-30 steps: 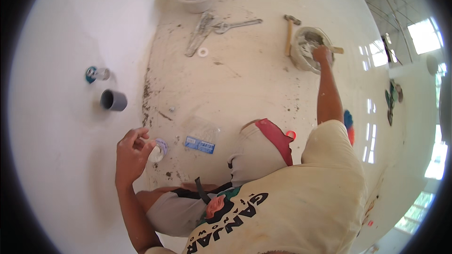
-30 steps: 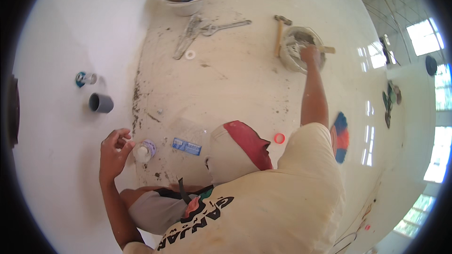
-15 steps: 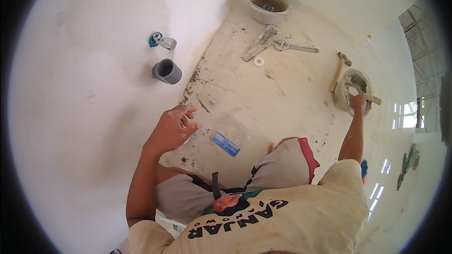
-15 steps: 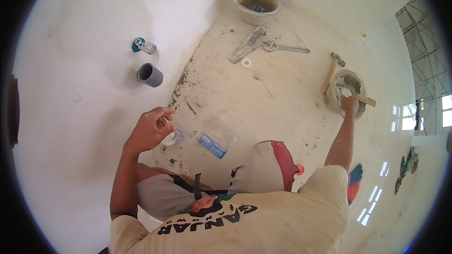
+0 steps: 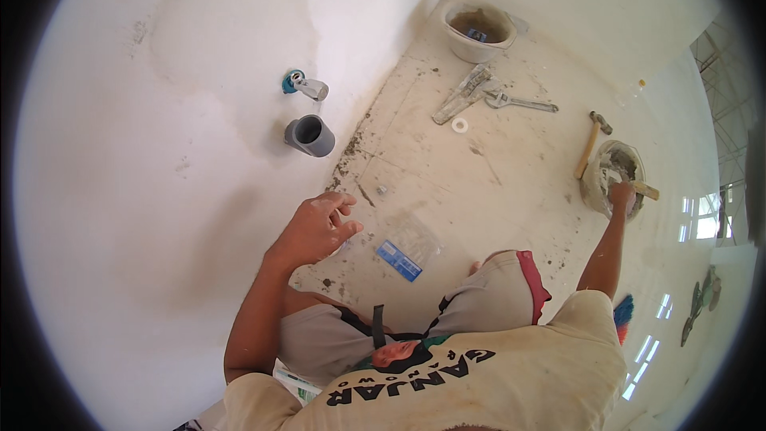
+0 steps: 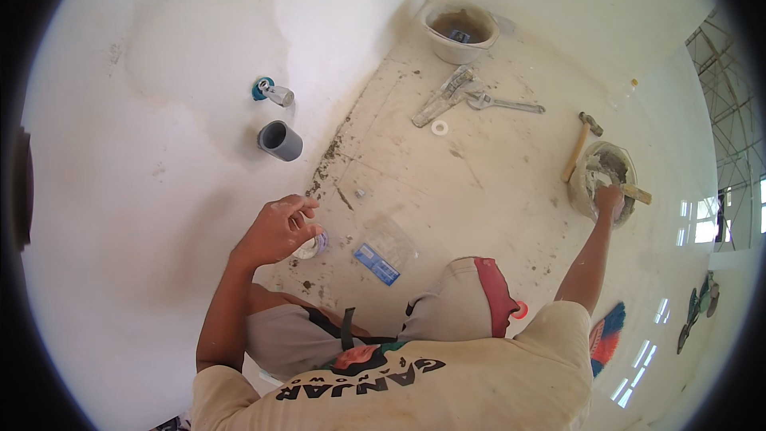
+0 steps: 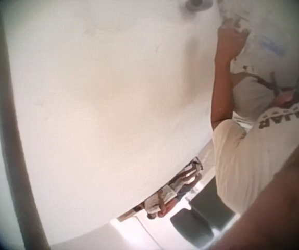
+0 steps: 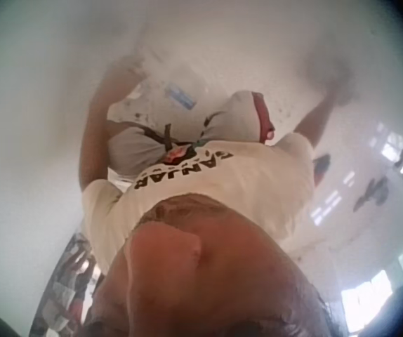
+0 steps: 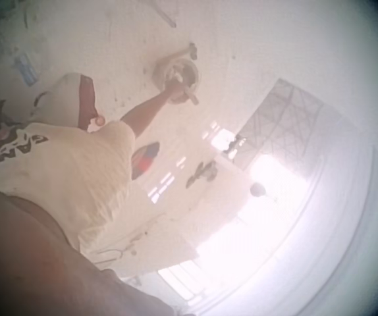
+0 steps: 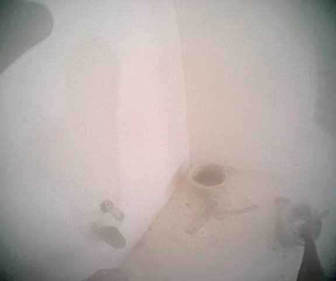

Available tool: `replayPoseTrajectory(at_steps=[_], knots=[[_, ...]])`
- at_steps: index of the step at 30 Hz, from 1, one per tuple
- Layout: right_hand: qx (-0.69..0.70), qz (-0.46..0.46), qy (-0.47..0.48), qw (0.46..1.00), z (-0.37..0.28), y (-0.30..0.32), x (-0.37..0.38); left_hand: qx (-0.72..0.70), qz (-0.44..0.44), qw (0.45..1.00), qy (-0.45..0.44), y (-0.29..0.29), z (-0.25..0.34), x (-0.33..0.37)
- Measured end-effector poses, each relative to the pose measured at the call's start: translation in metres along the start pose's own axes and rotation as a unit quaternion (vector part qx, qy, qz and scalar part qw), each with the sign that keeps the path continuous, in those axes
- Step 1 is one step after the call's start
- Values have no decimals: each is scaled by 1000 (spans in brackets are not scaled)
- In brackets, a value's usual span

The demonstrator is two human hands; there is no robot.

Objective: The person sits on the floor and uses a trowel to apply plaster to a white wall around a pipe fitting. They repeatedly scoop plaster from a bucket and smooth it onto the wall surface. Later, the person stands up and uses a broom to sweep debris on the floor.

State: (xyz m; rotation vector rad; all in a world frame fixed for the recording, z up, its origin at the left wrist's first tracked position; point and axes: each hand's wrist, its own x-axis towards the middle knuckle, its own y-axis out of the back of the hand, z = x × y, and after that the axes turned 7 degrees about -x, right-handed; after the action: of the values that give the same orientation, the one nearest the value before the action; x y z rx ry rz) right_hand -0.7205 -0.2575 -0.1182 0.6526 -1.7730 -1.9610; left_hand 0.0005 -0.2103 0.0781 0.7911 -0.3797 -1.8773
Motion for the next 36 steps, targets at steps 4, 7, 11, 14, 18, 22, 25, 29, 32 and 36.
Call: replayPoseTrajectory(at_steps=[4,7,11,14,18,22,25,29,32,36], knots=[[270,168,-95,943,6,9,-15,-4,-9,1000,-1,-2,3,6],[588,106,-48,801,-60,38,-79,5,-9,1000,-1,0,2,2],[604,27,175,777,-162,59,-133,17,-23,999,-22,-5,10,10],[485,74,380,784,-257,83,-185,17,-31,998,-42,-9,9,16],[394,106,578,706,-361,129,-264,18,-32,999,-27,-7,18,11],[337,160,694,616,-446,146,-308,41,-24,997,-65,0,26,-1],[317,182,728,580,-483,160,-333,34,-5,995,-89,4,33,-12],[326,218,747,538,-517,159,-352,8,1,996,-93,11,40,-29],[330,218,742,542,-530,158,-359,-9,-10,997,-75,16,36,-37],[333,190,753,535,-534,154,-361,-21,2,998,-64,20,29,-45]])
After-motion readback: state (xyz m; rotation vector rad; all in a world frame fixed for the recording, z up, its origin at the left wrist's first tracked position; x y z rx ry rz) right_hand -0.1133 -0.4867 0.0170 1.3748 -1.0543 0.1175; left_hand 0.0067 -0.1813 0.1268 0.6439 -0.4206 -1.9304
